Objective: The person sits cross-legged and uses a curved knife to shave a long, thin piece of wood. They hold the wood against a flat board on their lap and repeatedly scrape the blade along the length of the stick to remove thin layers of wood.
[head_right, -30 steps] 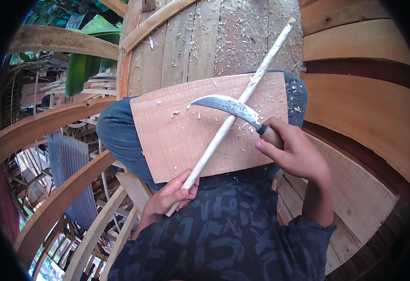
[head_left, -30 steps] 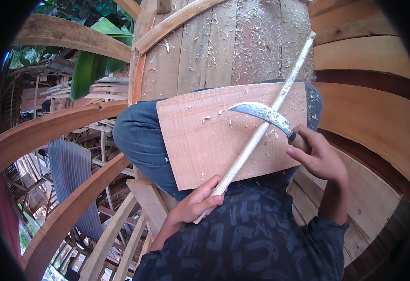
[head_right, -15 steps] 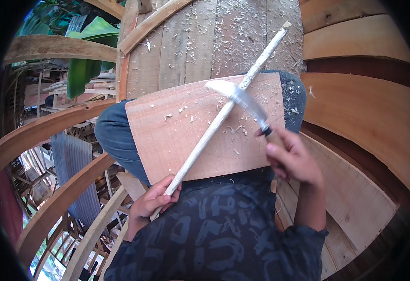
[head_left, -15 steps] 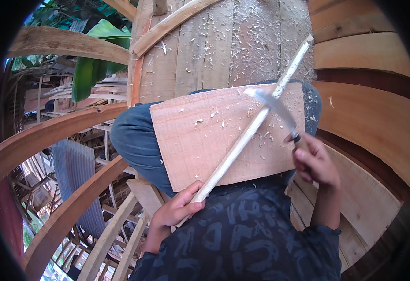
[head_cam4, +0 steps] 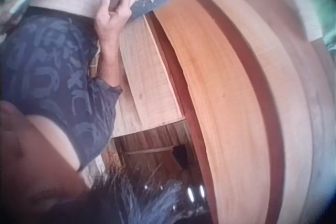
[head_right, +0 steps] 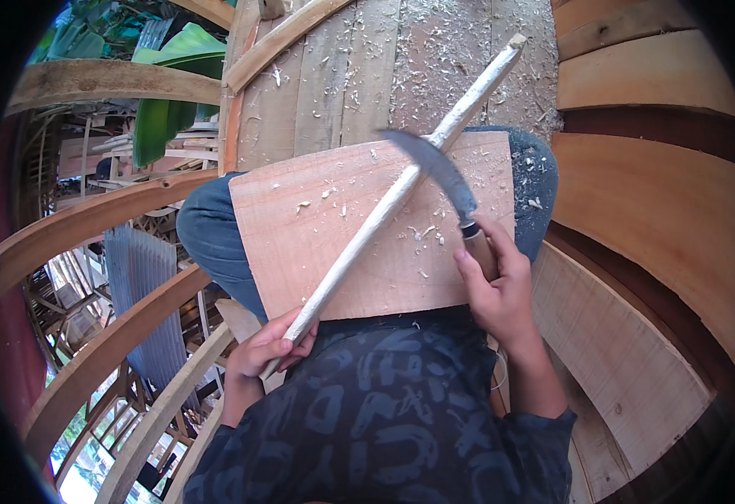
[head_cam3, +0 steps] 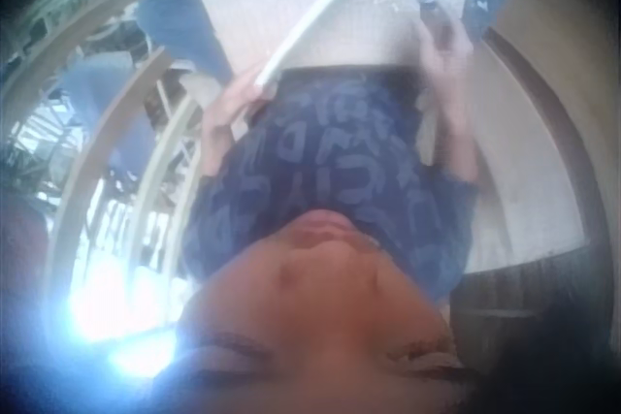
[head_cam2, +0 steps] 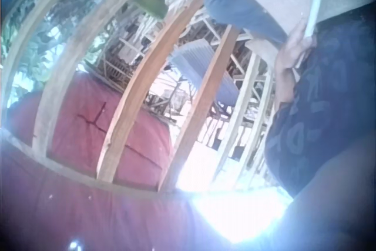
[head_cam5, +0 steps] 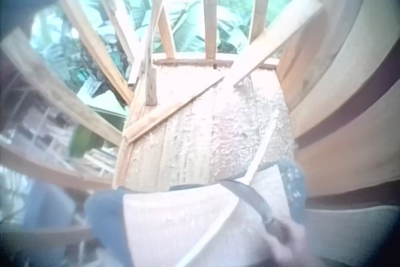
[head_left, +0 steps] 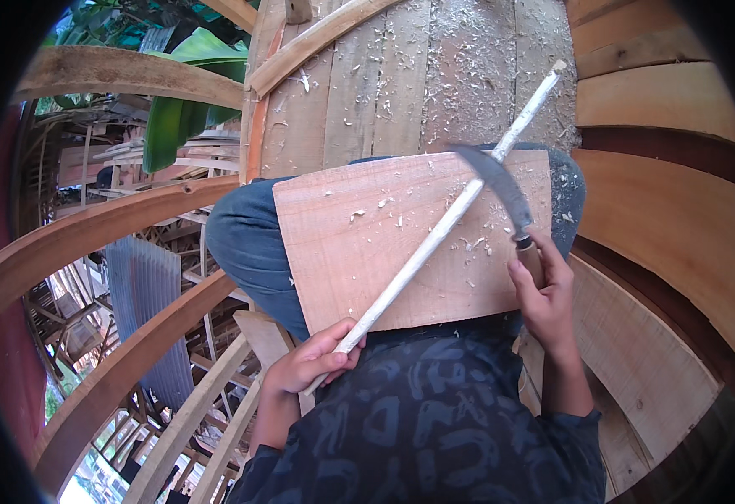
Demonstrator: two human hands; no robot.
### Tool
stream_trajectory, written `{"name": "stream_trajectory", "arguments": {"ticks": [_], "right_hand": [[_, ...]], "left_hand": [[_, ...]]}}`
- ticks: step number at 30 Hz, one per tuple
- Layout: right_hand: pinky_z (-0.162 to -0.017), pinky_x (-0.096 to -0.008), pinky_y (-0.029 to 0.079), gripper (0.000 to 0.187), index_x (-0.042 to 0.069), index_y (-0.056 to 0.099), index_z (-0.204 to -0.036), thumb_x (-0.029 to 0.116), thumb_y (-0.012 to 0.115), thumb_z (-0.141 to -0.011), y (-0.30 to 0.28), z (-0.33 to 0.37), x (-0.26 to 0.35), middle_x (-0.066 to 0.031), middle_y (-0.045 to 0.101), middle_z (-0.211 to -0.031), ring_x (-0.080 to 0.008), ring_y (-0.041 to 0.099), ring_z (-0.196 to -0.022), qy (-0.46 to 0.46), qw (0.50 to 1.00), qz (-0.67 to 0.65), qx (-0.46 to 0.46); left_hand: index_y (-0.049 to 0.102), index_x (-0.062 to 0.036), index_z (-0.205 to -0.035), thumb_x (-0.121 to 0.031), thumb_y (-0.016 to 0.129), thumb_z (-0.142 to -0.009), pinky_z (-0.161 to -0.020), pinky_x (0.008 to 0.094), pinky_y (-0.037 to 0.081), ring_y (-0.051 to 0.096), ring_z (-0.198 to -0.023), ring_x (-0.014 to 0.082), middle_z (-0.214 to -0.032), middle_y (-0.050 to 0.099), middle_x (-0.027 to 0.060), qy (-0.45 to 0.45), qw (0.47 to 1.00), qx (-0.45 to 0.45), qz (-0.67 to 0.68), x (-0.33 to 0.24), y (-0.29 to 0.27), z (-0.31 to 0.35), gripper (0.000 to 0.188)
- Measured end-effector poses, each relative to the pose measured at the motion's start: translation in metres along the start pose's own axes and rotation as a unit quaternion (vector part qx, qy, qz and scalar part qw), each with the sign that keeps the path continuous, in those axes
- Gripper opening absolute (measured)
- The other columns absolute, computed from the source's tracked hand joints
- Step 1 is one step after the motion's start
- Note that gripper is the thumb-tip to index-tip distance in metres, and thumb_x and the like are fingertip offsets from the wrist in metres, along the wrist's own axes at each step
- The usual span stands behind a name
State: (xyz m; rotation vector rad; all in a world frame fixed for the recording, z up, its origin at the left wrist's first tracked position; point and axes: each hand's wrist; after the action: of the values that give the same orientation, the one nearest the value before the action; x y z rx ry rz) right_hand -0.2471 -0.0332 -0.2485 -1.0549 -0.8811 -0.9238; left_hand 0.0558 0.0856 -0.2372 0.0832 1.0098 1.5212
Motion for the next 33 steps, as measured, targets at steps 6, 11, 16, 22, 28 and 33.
{"name": "stream_trajectory", "arguments": {"ticks": [6,11,16,22,28,33], "right_hand": [[-0.039,-0.0168,0.030,0.028,-0.001,0.051,-0.116,0.013,0.051,-0.091,-0.031,-0.008,0.016,0.0007,0.050,-0.066,-0.0018,0.038,-0.044,0.216,0.918,-0.272,0.191],[-0.036,-0.0172,0.030,0.028,0.000,0.053,-0.111,0.021,0.044,-0.095,-0.034,-0.014,0.009,0.0015,0.045,-0.058,-0.0025,0.036,-0.039,0.249,0.910,-0.286,0.168],[-0.034,-0.0167,0.027,0.026,0.001,0.056,-0.105,0.022,0.046,-0.095,-0.028,-0.008,0.014,0.0025,0.045,-0.057,-0.0010,0.035,-0.038,0.260,0.905,-0.239,0.237],[-0.035,-0.0179,0.026,0.024,0.000,0.058,-0.101,0.021,0.048,-0.094,-0.027,-0.004,0.008,0.0028,0.045,-0.056,-0.0021,0.035,-0.038,0.237,0.916,-0.264,0.189],[-0.045,-0.0190,0.031,0.020,0.000,0.059,-0.105,0.012,0.054,-0.090,-0.003,-0.004,-0.018,0.0035,0.050,-0.061,-0.0020,0.041,-0.049,-0.075,0.994,0.066,-0.051],[-0.042,-0.0178,0.032,0.020,0.000,0.059,-0.104,0.013,0.055,-0.089,-0.029,-0.006,0.005,0.0030,0.051,-0.061,-0.0021,0.044,-0.048,0.178,0.959,-0.207,0.079]], "left_hand": [[0.041,-0.0016,-0.108,-0.050,0.053,-0.084,-0.043,0.0162,0.030,0.038,-0.050,0.0042,-0.071,0.043,0.0015,0.013,1.000,-0.008,-0.012,0.004,0.002,0.007,0.055],[0.040,-0.0011,-0.108,-0.049,0.053,-0.084,-0.042,0.0163,0.030,0.039,-0.050,0.0040,-0.071,0.044,0.0018,0.006,1.000,-0.012,-0.028,0.000,0.003,0.005,0.055],[0.041,-0.0003,-0.107,-0.051,0.053,-0.083,-0.042,0.0161,0.030,0.038,-0.047,0.0041,-0.070,0.045,0.0023,0.001,0.999,-0.016,-0.031,-0.001,-0.002,0.008,0.057],[0.042,0.0002,-0.106,-0.052,0.054,-0.082,-0.041,0.0170,0.029,0.037,-0.046,0.0049,-0.067,0.044,0.0022,0.002,0.999,-0.020,-0.032,0.003,-0.003,0.010,0.059],[0.042,0.0009,-0.107,-0.053,0.053,-0.082,-0.041,0.0175,0.029,0.037,-0.048,0.0051,-0.067,0.042,0.0018,-0.007,1.000,-0.021,-0.009,-0.005,0.003,0.005,0.060],[0.042,0.0015,-0.107,-0.052,0.054,-0.082,-0.041,0.0174,0.029,0.037,-0.048,0.0049,-0.067,0.041,0.0013,0.003,1.000,-0.029,-0.006,-0.002,0.002,0.009,0.060]]}}
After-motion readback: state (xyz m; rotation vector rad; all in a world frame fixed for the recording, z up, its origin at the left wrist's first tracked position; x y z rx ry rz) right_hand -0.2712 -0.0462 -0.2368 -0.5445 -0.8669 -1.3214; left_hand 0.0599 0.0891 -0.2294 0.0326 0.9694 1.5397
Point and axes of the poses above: each hand's wrist, its own z-axis away from the middle knuckle, its own y-axis out of the palm, x = y × z
